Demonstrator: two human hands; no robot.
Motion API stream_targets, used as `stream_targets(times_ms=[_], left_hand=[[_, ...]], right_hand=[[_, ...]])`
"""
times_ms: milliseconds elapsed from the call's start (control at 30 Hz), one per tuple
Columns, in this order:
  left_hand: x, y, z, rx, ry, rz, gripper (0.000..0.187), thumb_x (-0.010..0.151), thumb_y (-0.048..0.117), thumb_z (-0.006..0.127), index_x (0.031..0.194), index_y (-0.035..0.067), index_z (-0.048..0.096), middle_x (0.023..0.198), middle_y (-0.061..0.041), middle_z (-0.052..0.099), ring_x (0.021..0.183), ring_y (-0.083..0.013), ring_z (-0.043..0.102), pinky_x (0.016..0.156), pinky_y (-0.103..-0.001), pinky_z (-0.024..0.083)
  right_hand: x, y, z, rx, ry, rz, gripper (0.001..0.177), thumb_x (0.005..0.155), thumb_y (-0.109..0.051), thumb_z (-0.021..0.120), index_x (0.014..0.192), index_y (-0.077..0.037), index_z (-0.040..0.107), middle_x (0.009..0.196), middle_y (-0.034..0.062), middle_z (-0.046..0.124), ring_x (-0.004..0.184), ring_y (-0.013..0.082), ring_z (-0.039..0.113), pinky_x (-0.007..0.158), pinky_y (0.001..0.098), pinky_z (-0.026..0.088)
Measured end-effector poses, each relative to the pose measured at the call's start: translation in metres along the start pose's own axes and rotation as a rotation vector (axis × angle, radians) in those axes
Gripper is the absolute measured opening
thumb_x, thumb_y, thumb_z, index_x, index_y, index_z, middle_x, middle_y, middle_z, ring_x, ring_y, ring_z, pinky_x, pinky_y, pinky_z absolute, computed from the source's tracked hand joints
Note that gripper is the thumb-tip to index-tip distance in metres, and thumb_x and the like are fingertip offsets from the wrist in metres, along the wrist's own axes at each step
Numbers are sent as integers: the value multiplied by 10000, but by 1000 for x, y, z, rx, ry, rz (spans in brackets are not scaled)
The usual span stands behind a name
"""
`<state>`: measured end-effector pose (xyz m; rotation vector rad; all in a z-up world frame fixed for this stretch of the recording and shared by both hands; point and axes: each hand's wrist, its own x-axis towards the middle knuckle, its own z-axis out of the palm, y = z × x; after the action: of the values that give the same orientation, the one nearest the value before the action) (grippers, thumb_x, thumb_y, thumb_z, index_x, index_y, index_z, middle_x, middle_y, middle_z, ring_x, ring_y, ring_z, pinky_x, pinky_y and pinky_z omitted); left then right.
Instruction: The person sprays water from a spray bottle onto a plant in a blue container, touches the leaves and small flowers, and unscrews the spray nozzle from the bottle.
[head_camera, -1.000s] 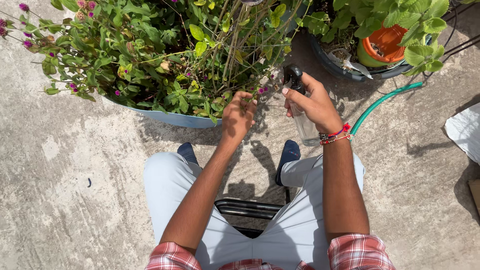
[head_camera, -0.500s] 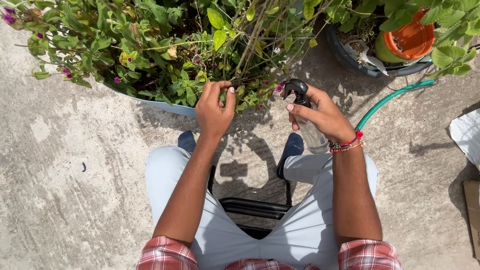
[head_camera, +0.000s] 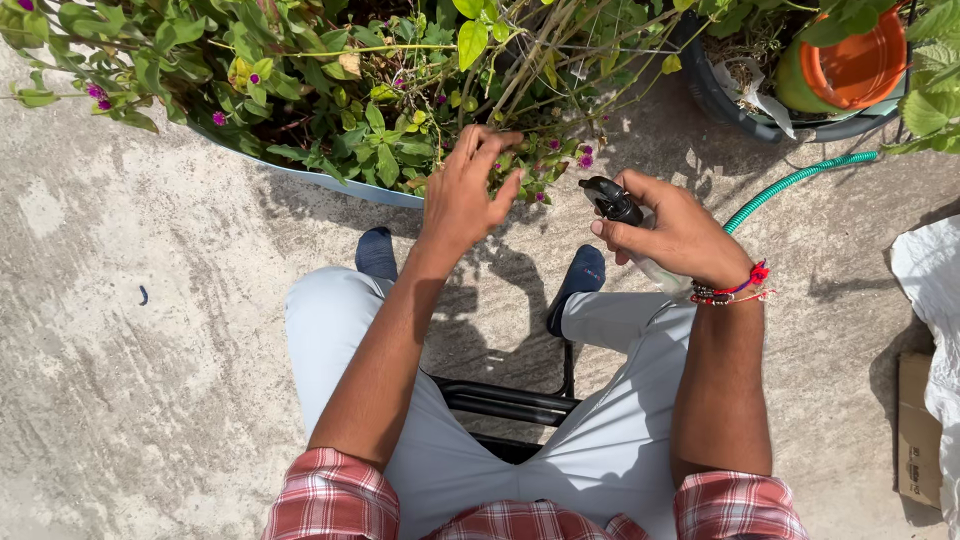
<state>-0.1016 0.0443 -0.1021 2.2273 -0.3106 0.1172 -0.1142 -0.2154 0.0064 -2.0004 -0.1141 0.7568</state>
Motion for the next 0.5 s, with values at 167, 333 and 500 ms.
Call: stream_targets(times_ms=[167, 333, 500], left_hand=[[-15, 3, 27, 383, 355, 445, 186, 966, 170, 733, 1133, 116, 673, 1166, -65, 590, 895, -198, 618, 700, -352, 565], [-32, 18, 56, 140, 151, 353, 352, 1001, 150, 711, 1337, 122, 609, 1279, -110, 565, 884, -177, 684, 710, -285, 635], [-15, 33, 64, -133, 24, 87, 585, 1042, 157, 669, 1563, 124, 405, 1546, -234, 458, 849, -138, 747, 700, -291, 649]], right_hand=[[-8, 4, -12, -111, 5, 103, 274, 889, -238, 742, 1079, -77, 628, 721, 54, 668, 621, 131, 668, 576, 300, 540], [-10, 18, -15, 209, 183, 27, 235, 913, -178, 739, 1043, -30, 611, 806, 35, 648, 702, 115, 670, 610, 297, 574], [-9, 15, -16, 274, 152, -36, 227, 929, -159, 741, 1072, -38, 613, 809, 22, 636, 719, 103, 650, 613, 288, 559]])
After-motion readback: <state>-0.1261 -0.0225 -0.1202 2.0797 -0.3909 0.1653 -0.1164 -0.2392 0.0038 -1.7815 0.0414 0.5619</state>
